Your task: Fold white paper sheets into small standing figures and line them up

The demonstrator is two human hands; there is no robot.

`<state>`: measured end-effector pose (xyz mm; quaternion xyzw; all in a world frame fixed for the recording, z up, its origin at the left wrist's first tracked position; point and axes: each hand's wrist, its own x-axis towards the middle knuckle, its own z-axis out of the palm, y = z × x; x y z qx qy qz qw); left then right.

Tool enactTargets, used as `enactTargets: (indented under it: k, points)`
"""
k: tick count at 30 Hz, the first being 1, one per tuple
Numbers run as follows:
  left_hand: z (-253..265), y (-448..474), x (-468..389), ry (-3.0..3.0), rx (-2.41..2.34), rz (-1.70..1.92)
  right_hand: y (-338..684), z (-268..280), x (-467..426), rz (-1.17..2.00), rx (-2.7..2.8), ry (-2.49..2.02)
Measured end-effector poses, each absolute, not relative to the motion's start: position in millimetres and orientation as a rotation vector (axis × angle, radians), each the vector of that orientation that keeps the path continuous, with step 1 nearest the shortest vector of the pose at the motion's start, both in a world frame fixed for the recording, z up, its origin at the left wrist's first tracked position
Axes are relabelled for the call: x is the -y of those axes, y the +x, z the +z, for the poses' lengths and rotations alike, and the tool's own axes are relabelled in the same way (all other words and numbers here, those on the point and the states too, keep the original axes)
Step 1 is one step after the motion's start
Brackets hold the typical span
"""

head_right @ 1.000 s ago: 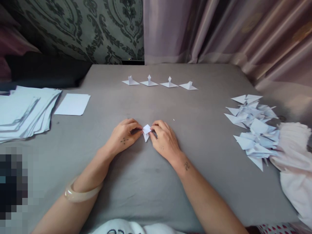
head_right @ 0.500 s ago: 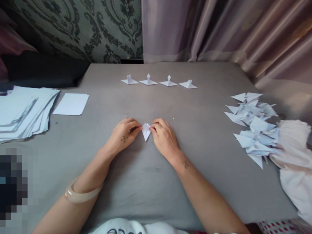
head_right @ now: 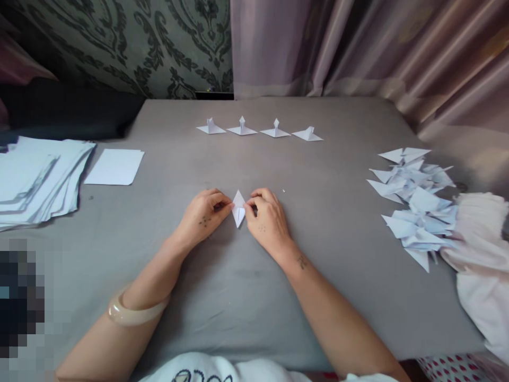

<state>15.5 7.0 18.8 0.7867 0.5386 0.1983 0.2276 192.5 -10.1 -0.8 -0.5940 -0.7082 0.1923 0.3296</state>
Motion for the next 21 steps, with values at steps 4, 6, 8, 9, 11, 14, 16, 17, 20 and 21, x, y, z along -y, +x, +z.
enactTargets:
  k: [4, 6, 8, 9, 11, 14, 16, 17, 20, 21]
  points:
    - [17.5, 15.6, -8.0, 2.163, -1.492, 0.546, 190.5, -0.6, 9.5, 0.511, 1.813, -1.585]
    - [17.1, 15.5, -8.6, 2.164, -1.497, 0.544, 189.8, -0.6, 9.2, 0.517, 1.8, -1.596]
    - [17.2, 15.6, -9.1, 2.162, -1.499, 0.537, 189.3, -0.3, 9.0, 0.525, 1.792, -1.604]
    - [17.5, 15.9, -9.3, 2.158, -1.502, 0.531, 189.1, -0.1, 9.0, 0.528, 1.789, -1.608]
    - [18.2, 16.8, -9.6, 2.148, -1.509, 0.516, 188.7, 0.5, 9.0, 0.535, 1.785, -1.613]
    - [18.5, 18.0, -9.9, 2.144, -1.511, 0.507, 188.4, 1.1, 9.1, 0.539, 1.781, -1.617]
    - [18.2, 18.3, -10.1, 2.152, -1.511, 0.509, 188.2, 1.1, 9.1, 0.534, 1.779, -1.621]
    - [18.1, 18.4, -10.3, 2.157, -1.511, 0.506, 188.2, 0.9, 9.1, 0.531, 1.781, -1.622]
    - [18.0, 18.7, -10.5, 2.157, -1.524, 0.491, 188.5, 0.2, 8.8, 0.52, 1.791, -1.624]
    - [18.0, 18.8, -10.5, 2.154, -1.531, 0.485, 188.8, 0.0, 8.8, 0.519, 1.794, -1.624]
